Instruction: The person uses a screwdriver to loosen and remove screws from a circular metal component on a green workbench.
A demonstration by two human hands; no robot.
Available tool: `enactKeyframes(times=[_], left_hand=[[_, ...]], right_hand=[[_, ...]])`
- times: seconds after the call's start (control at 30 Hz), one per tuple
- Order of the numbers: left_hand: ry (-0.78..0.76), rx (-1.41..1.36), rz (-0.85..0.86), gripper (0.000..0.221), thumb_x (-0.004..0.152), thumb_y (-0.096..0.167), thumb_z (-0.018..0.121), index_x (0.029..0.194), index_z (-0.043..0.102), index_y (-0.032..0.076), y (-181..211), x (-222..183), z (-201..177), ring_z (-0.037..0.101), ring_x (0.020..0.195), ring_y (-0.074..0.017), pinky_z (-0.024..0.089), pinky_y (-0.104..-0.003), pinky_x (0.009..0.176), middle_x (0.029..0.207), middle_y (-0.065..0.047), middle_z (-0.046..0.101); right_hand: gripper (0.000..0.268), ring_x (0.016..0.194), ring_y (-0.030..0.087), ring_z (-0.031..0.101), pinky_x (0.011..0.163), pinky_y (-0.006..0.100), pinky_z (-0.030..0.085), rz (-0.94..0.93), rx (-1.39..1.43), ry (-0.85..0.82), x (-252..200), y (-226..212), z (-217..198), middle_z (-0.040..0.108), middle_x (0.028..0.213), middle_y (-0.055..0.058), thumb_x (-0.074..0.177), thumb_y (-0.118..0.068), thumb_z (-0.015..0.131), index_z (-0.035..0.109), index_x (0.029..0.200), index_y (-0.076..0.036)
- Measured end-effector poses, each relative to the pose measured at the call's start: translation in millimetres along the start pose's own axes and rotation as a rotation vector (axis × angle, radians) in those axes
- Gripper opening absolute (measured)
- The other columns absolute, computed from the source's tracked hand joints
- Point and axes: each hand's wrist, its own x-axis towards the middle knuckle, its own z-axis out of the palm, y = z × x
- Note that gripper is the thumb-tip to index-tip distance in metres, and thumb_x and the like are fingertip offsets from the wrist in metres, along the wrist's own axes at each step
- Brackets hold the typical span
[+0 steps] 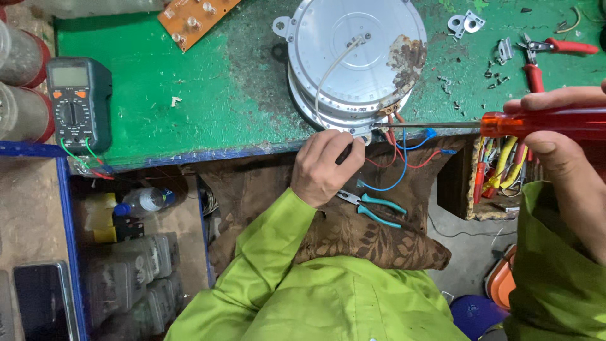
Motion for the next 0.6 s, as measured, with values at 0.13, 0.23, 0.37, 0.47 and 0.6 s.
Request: enactKeyframes(times=[0.13, 0.23, 0.37, 0.47, 0.6], left_hand=[[-0.024, -0.022, -0.013, 0.009, 0.104, -0.004, 0.069, 0.106, 0.071, 0.005, -1, -3, 0, 0.066, 0.091, -0.0304, 0.060, -0.042, 0.078, 0.103, -0.011, 0.065], [-0.022, -0.064, -0.023, 0.010, 0.104, -0.005, 0.069, 0.107, 0.072, 0.004, -3, -5, -1, 0.066, 0.093, -0.0315, 0.061, -0.043, 0.081, 0.104, -0.012, 0.066], [0.000, -0.121, -0.046, 0.012, 0.103, -0.007, 0.073, 0.109, 0.073, 0.003, -3, -10, 3, 0.068, 0.094, -0.0324, 0.061, -0.044, 0.083, 0.106, -0.013, 0.068], [-0.004, -0.130, -0.051, 0.010, 0.105, -0.005, 0.070, 0.111, 0.072, 0.003, -2, -11, 4, 0.068, 0.096, -0.0333, 0.060, -0.045, 0.084, 0.108, -0.014, 0.067], [-0.019, -0.128, -0.070, 0.011, 0.105, -0.004, 0.071, 0.112, 0.073, 0.004, -2, -17, 7, 0.068, 0.098, -0.0325, 0.060, -0.044, 0.085, 0.109, -0.013, 0.067]], right_hand=[[0.033, 0.139, 0.032, 0.066, 0.129, 0.041, 0.050, 0.010, -0.038, -0.014, 1, 1, -1, 0.065, 0.150, 0.026, 0.122, -0.013, 0.051, 0.053, 0.147, 0.008], [0.036, 0.140, 0.033, 0.065, 0.127, 0.041, 0.052, 0.038, -0.011, -0.026, 3, 2, -5, 0.064, 0.151, 0.027, 0.120, -0.014, 0.050, 0.051, 0.148, 0.008], [0.042, 0.140, 0.033, 0.067, 0.124, 0.041, 0.055, 0.113, 0.059, -0.018, -1, 0, -4, 0.062, 0.152, 0.026, 0.116, -0.020, 0.050, 0.049, 0.148, 0.007], [0.042, 0.138, 0.032, 0.066, 0.128, 0.040, 0.052, 0.034, -0.027, -0.022, -2, 4, -5, 0.065, 0.150, 0.026, 0.118, -0.023, 0.052, 0.052, 0.146, 0.008], [0.036, 0.139, 0.033, 0.066, 0.126, 0.041, 0.051, 0.037, -0.036, -0.036, -1, -2, -4, 0.064, 0.151, 0.028, 0.119, -0.012, 0.052, 0.052, 0.146, 0.010]])
